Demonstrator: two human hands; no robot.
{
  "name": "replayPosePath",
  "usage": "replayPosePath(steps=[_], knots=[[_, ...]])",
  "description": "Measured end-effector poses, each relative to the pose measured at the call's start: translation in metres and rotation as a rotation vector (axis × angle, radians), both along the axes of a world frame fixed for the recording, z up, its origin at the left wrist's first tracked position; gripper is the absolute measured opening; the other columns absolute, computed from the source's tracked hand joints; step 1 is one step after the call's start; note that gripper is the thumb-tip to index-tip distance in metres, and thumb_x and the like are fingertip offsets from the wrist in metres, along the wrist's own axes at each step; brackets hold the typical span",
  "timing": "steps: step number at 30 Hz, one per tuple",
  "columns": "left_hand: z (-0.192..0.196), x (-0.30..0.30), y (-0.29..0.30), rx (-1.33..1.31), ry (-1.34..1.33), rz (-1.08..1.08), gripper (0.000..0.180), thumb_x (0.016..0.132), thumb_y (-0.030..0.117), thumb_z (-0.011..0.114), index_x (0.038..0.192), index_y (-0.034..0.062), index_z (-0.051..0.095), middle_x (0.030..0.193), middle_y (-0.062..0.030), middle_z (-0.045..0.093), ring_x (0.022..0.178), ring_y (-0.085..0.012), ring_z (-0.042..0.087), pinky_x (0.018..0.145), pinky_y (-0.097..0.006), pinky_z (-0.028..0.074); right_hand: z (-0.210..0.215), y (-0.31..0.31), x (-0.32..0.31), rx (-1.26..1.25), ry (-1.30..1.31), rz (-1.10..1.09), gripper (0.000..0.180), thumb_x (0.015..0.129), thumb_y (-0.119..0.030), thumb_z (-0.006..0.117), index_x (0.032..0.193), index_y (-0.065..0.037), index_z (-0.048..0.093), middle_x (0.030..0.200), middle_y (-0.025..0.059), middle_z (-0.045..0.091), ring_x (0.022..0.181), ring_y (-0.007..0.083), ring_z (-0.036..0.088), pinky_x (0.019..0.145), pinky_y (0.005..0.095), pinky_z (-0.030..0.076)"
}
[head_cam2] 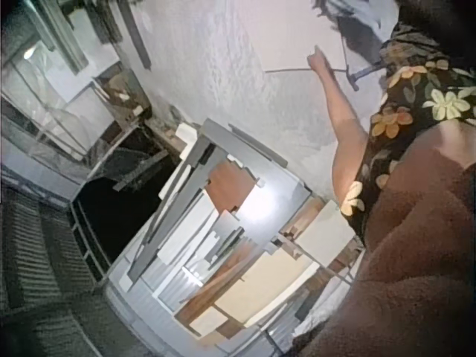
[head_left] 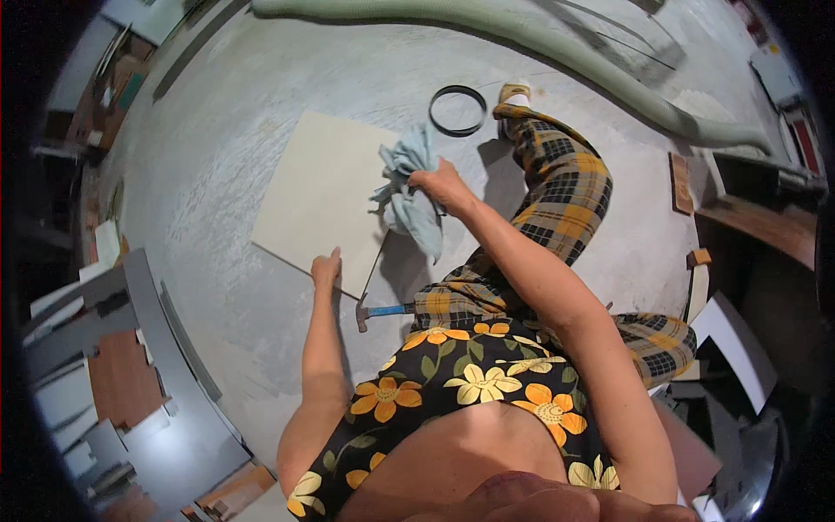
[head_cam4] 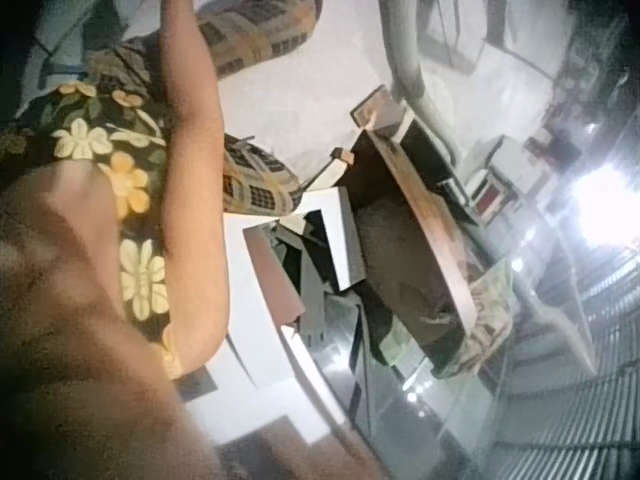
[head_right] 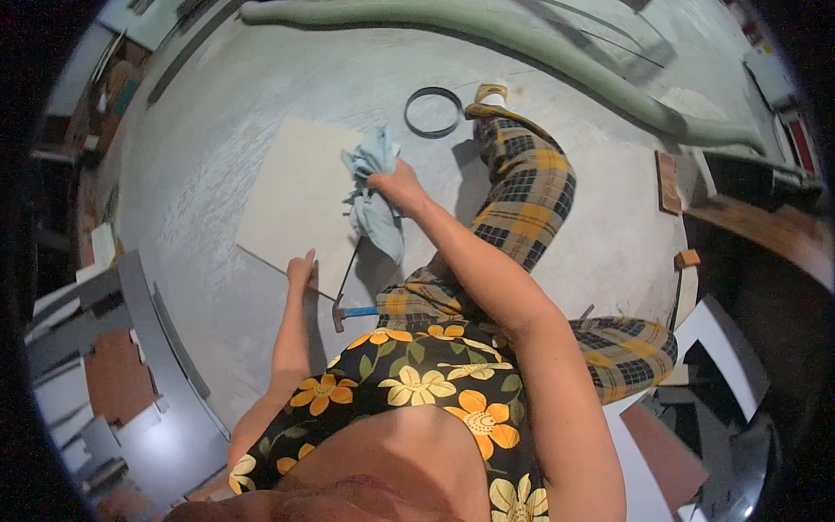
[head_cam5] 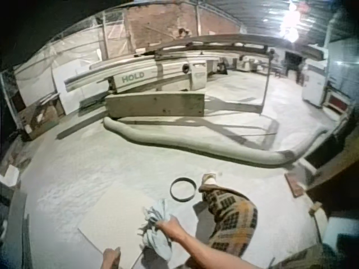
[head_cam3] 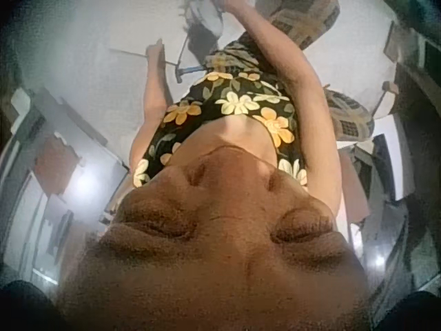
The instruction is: Wiping down and organizing furniture panel pieces on the floor of a woodworking workshop.
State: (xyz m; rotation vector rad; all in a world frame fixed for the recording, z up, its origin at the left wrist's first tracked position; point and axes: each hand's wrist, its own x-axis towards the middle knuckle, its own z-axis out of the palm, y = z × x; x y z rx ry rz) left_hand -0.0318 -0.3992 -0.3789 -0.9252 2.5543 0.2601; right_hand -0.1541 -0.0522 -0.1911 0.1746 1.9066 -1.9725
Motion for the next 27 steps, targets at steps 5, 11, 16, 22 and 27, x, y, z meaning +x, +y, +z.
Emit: replayPosePath(steps=[5,11,16,22,27], knots=[[0.092,-0.055,0.135,1.991,0.235,0.470,0.067,0.085,0.060,0.048,0.131,0.0105,0.043,0.120,-0.0129,0.052,0.087,-0.0256,0.061,0.079,-0.044,0.051,-0.017,-0.002,-0.002,0.001,0.227,0.142,0.047,0.070,-0.029,0.069,0.105,0.001,0.059,0.095,0.0113,0.063,0.085,0.0190,0.058,0.077,0.0322,0.047],[0.070,-0.110,0.162,1.824,0.444,0.596,0.051,0.088,0.040,0.051,0.124,0.0039,0.046,0.120,-0.0090,0.053,0.108,-0.0222,0.052,0.091,-0.038,0.045,0.008,-0.005,0.011,0.236,0.320,0.246,0.090,0.069,-0.058,0.066,0.126,0.007,0.044,0.122,0.0282,0.051,0.115,0.0366,0.049,0.097,0.0385,0.038],[0.086,-0.141,0.186,1.751,0.512,0.399,0.042,0.090,0.026,0.045,0.124,0.0008,0.045,0.118,-0.0140,0.054,0.106,-0.0269,0.055,0.092,-0.041,0.047,0.011,0.018,0.007,0.356,0.367,0.307,0.098,0.069,-0.058,0.066,0.134,0.006,0.031,0.132,0.0347,0.036,0.122,0.0439,0.039,0.103,0.0406,0.031],[0.083,-0.167,0.161,1.769,0.684,0.498,0.037,0.091,0.018,0.039,0.121,-0.0015,0.048,0.119,-0.0172,0.053,0.108,-0.0278,0.054,0.093,-0.043,0.045,0.037,0.042,0.014,0.333,0.570,0.157,0.088,0.072,-0.055,0.065,0.135,-0.002,0.035,0.135,0.0300,0.034,0.128,0.0411,0.032,0.105,0.0428,0.028],[0.080,-0.191,0.142,1.349,0.930,0.469,0.025,0.084,0.010,0.050,0.102,-0.0048,0.059,0.098,-0.0153,0.062,0.084,-0.0270,0.062,0.075,-0.038,0.052,0.075,0.100,0.012,0.105,0.688,-0.133,0.060,0.080,-0.034,0.067,0.125,0.000,0.046,0.113,0.0175,0.057,0.095,0.0241,0.059,0.080,0.0320,0.049]])
